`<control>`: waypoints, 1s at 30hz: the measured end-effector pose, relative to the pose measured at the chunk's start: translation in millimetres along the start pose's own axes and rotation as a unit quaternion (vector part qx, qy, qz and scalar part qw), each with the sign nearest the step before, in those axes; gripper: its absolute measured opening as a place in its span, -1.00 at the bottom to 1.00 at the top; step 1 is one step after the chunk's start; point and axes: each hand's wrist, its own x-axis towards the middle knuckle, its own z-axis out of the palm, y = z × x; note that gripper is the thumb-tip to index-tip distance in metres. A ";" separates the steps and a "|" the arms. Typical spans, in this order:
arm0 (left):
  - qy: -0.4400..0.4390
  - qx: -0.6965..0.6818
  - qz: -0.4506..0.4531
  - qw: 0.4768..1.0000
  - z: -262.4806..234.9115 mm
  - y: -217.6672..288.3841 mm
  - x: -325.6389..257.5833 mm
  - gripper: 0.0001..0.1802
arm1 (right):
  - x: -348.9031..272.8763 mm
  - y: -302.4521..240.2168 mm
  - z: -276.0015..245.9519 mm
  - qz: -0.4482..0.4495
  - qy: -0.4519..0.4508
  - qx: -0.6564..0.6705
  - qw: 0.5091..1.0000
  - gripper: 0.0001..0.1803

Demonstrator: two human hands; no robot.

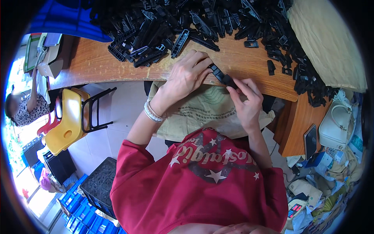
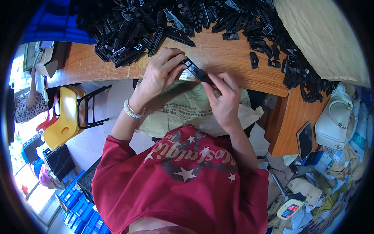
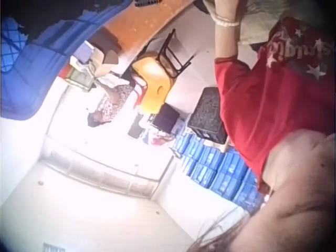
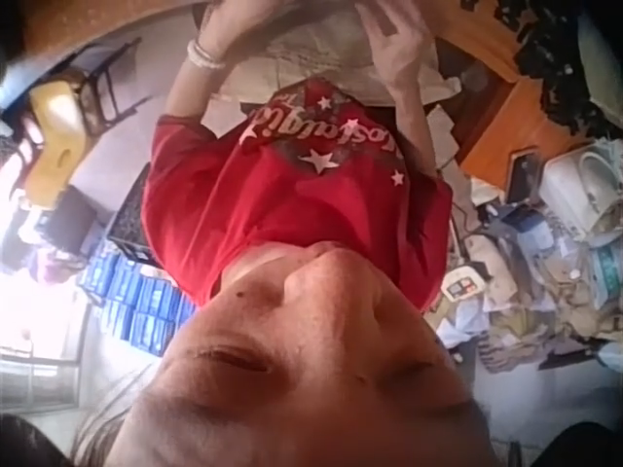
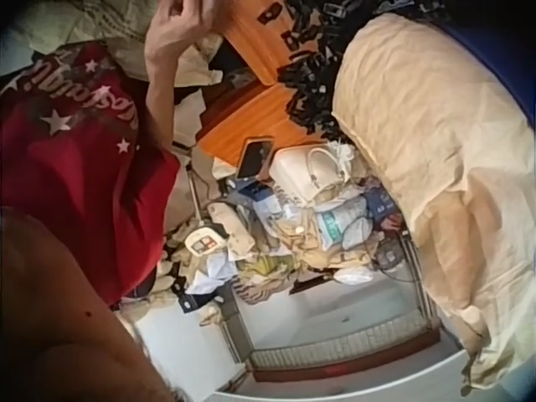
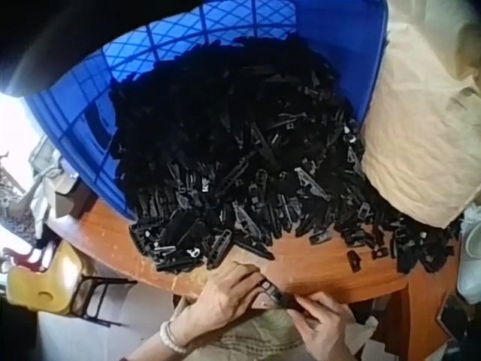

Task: Assembling small black plastic components by snapping them together at a workbench.

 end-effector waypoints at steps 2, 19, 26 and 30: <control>0.017 0.003 -0.005 1.000 0.6 0.6 -2.7 -0.75 | -2.4 -1.3 3.9 -0.036 0.019 -0.035 0.999 -0.66; 0.055 -0.041 -0.015 0.998 8.4 1.9 -7.2 -0.73 | -7.4 -7.9 11.6 -0.022 0.053 -0.040 0.998 -0.69; 0.061 -0.039 -0.010 0.997 11.4 -1.2 -7.7 -0.74 | -13.6 -2.2 9.4 -0.005 0.051 -0.049 0.997 -0.68; 0.041 -0.049 0.008 0.998 9.6 -1.5 -7.3 -0.76 | 2.3 -5.2 12.4 -0.052 0.032 -0.103 0.993 -0.71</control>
